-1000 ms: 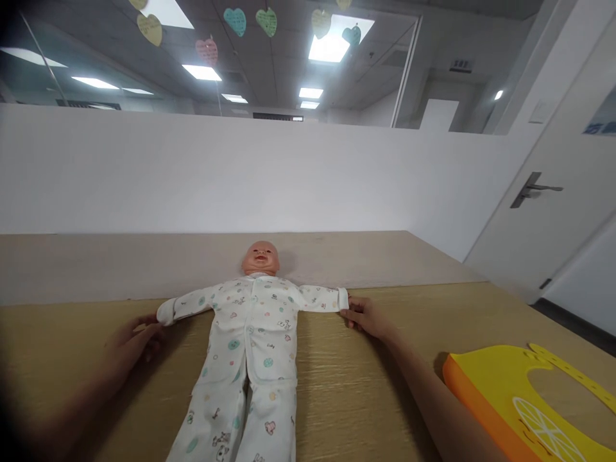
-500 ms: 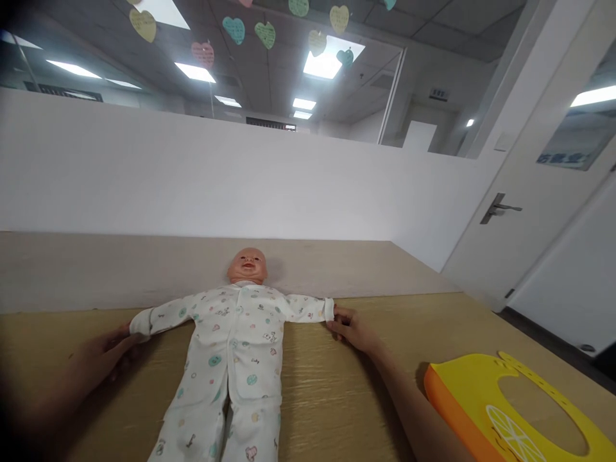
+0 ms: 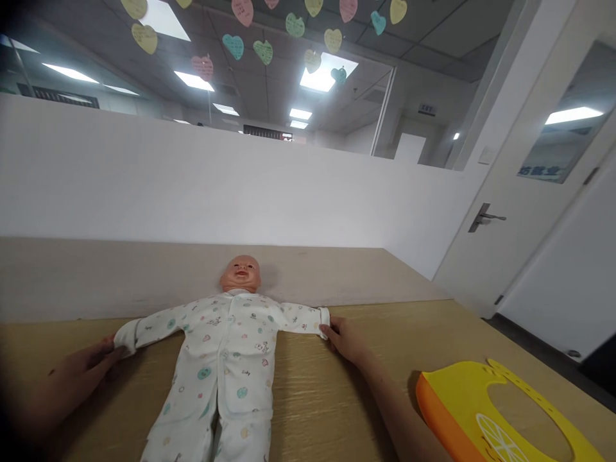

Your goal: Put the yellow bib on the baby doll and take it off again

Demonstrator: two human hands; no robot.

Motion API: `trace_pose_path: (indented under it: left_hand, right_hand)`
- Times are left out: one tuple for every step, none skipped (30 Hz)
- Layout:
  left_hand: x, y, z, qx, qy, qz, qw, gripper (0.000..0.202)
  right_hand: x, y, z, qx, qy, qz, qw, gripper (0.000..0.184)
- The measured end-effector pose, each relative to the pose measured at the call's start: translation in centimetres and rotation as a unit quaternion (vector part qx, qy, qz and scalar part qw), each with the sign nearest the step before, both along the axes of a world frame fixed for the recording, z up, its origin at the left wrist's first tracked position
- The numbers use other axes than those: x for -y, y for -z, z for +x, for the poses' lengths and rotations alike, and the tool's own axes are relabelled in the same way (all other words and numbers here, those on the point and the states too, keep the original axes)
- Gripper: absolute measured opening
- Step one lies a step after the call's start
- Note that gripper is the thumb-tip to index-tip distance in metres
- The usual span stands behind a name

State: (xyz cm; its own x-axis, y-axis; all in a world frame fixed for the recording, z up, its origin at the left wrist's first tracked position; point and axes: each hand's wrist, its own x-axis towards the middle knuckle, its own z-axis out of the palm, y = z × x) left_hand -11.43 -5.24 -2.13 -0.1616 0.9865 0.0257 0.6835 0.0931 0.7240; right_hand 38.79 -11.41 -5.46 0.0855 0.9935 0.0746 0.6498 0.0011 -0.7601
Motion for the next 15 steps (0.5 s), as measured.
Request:
trace_pose_path:
  left_hand:
    - [0.0, 0.0, -0.1, -0.004, -0.004, -0.002, 1.0, 0.033]
    - [-0.1, 0.1, -0.2, -0.01, -0.006, -0.004, 1.0, 0.033]
    - [-0.3, 0.3, -0.3, -0.016, -0.007, -0.005, 1.0, 0.032]
    - [-0.4, 0.5, -0.5, -0.021, -0.007, -0.009, 1.0, 0.032]
    - [-0.5, 0.7, -0.6, -0.028, -0.008, -0.01, 1.0, 0.032]
    - [-0.6, 0.8, -0.7, -0.031, -0.009, -0.009, 0.999, 0.033]
    - [-0.6, 0.9, -0.7, -0.031, -0.011, 0.0, 0.999, 0.033]
    - [-0.6, 0.9, -0.6, -0.028, -0.016, 0.01, 0.999, 0.032]
    - [-0.6, 1.0, -0.4, -0.023, -0.023, 0.024, 0.999, 0.032]
    - [-0.5, 1.0, -0.2, -0.017, -0.028, 0.038, 0.999, 0.032]
    - [-0.3, 1.0, 0.1, -0.01, -0.034, 0.054, 0.998, 0.031]
    - [-0.2, 1.1, 0.2, -0.007, -0.043, 0.072, 0.996, 0.031]
    - [-0.1, 1.3, 0.4, -0.005, -0.054, 0.092, 0.994, 0.032]
    - [-0.1, 1.4, 0.4, -0.001, -0.063, 0.109, 0.992, 0.032]
    - [-0.1, 1.6, 0.4, 0.008, -0.063, 0.124, 0.99, 0.031]
  right_hand:
    - [0.0, 0.0, -0.1, 0.011, 0.009, 0.003, 1.0, 0.044]
    - [-0.1, 0.0, -0.2, 0.018, 0.017, 0.009, 1.0, 0.044]
    - [-0.1, 0.0, -0.2, 0.019, 0.024, 0.015, 0.999, 0.044]
    - [-0.2, 0.1, -0.1, 0.016, 0.029, 0.021, 0.999, 0.044]
    - [-0.3, 0.2, -0.1, 0.008, 0.03, 0.023, 0.999, 0.044]
    - [-0.3, 0.3, 0.0, -0.002, 0.028, 0.023, 0.999, 0.044]
    - [-0.3, 0.4, 0.1, -0.011, 0.024, 0.019, 0.999, 0.044]
    - [-0.3, 0.4, 0.2, -0.018, 0.021, 0.013, 1.0, 0.044]
    - [-0.3, 0.5, 0.3, -0.022, 0.019, 0.01, 1.0, 0.044]
    - [-0.3, 0.5, 0.4, -0.023, 0.018, 0.012, 0.999, 0.043]
    - [-0.3, 0.6, 0.4, -0.026, 0.018, 0.015, 0.999, 0.043]
    - [-0.3, 0.6, 0.5, -0.031, 0.017, 0.02, 0.999, 0.043]
    - [-0.3, 0.7, 0.6, -0.038, 0.015, 0.023, 0.999, 0.042]
    - [-0.3, 0.8, 0.7, -0.046, 0.014, 0.026, 0.999, 0.041]
    - [-0.4, 0.9, 0.7, -0.053, 0.014, 0.028, 0.998, 0.04]
